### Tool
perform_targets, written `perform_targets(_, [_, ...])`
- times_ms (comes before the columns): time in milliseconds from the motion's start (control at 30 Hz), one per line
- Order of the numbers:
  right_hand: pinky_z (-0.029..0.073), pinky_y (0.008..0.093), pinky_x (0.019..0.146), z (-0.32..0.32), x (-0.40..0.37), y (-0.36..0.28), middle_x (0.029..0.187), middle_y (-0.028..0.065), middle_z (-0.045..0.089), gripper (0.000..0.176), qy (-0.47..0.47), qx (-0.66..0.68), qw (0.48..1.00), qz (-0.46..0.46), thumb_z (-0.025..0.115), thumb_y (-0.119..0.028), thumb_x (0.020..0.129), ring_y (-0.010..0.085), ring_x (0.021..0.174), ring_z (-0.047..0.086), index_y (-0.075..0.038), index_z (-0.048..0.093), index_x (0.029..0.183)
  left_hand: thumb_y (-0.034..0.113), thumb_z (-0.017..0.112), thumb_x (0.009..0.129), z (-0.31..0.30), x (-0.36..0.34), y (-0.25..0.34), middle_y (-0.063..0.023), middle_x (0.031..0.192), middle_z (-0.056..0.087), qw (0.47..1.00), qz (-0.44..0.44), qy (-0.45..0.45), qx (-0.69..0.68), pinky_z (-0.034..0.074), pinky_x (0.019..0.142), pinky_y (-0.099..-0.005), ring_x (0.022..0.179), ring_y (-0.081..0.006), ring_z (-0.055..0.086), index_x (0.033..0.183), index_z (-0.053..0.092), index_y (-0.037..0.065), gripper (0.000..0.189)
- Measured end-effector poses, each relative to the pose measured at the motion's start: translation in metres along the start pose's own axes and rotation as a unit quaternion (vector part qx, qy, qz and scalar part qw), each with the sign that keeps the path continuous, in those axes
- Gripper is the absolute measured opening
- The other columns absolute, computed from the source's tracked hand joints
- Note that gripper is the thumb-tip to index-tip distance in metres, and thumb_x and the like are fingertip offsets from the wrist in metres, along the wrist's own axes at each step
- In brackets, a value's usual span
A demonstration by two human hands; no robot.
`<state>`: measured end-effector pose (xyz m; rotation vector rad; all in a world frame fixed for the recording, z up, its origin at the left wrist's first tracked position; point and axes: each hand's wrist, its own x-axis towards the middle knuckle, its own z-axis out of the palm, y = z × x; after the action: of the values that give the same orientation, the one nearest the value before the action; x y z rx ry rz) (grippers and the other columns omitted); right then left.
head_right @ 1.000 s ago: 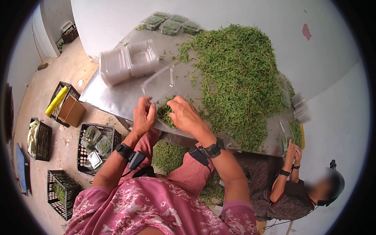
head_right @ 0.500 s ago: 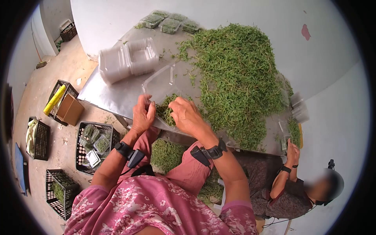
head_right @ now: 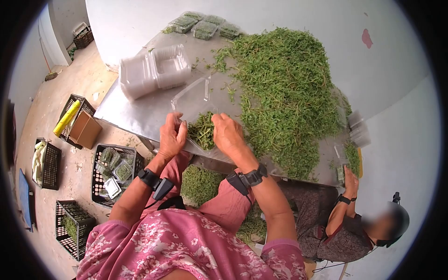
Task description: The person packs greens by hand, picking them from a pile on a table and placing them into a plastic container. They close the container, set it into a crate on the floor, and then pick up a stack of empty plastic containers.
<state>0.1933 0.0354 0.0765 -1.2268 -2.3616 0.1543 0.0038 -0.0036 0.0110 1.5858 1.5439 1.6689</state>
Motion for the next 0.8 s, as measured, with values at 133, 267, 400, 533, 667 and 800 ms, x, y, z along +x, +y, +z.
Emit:
perform_targets(133, [0.051,0.0479,0.07,-0.004,0.01,0.0,0.09,0.0202,0.063,0.016,0.042,-0.001,0.999,0.012,0.056,0.0,0.085,0.0424,0.082,0.062,-0.002,0.064,0.099,0.01,0.059,0.088,0.0,0.0,0.002,-0.0138,0.061,0.055,1.0,-0.008,-0.004,-0.001,0.046,0.055,-0.04,0.054,-0.0324,0.057,0.111,0.051,0.002,0.026])
perform_targets(267, [0.051,0.0476,0.07,0.011,0.019,0.0,0.089,0.0207,0.062,0.015,0.026,-0.023,0.999,-0.011,0.056,0.0,0.084,0.0427,0.081,0.062,-0.002,0.064,0.097,0.011,0.059,0.088,-0.001,0.0,0.003,-0.0144,0.062,0.056,1.0,-0.015,-0.01,0.006,0.046,0.056,-0.0403,0.055,-0.0334,0.058,0.111,0.051,0.002,0.026])
perform_targets(400, [0.05,0.0483,0.074,0.023,0.017,0.003,0.091,0.0214,0.062,0.018,-0.025,-0.006,0.997,-0.068,0.056,0.001,0.083,0.0436,0.085,0.062,0.0,0.064,0.1,0.011,0.059,0.088,-0.002,0.0,0.002,-0.0145,0.062,0.056,1.0,-0.022,-0.015,0.009,0.047,0.056,-0.0406,0.056,-0.0344,0.059,0.111,0.052,0.002,0.025])
perform_targets(533, [0.05,0.0477,0.077,0.005,0.014,0.004,0.096,0.023,0.063,0.025,-0.047,0.063,0.996,-0.042,0.054,0.002,0.083,0.0439,0.089,0.061,0.001,0.063,0.106,0.011,0.059,0.088,0.001,-0.001,0.001,-0.0143,0.062,0.056,1.0,-0.017,-0.008,-0.001,0.047,0.056,-0.0406,0.055,-0.034,0.058,0.111,0.052,0.003,0.025])
perform_targets(667, [0.05,0.0467,0.08,-0.01,0.012,0.007,0.1,0.0233,0.064,0.029,-0.011,0.062,0.997,-0.033,0.053,0.001,0.083,0.0437,0.09,0.061,0.002,0.062,0.11,0.011,0.059,0.088,0.0,-0.002,-0.002,-0.0142,0.062,0.055,1.0,-0.01,-0.001,-0.002,0.046,0.055,-0.0401,0.055,-0.0336,0.058,0.11,0.052,0.003,0.025])
perform_targets(800, [0.044,0.0457,0.085,-0.004,0.011,0.006,0.101,0.0154,0.063,0.026,-0.03,0.015,0.998,-0.054,0.052,-0.002,0.086,0.0346,0.098,0.058,-0.002,0.063,0.109,0.01,0.059,0.088,0.001,0.0,-0.002,-0.0142,0.062,0.055,1.0,-0.012,-0.006,-0.006,0.046,0.055,-0.04,0.055,-0.0335,0.057,0.111,0.051,0.003,0.025])
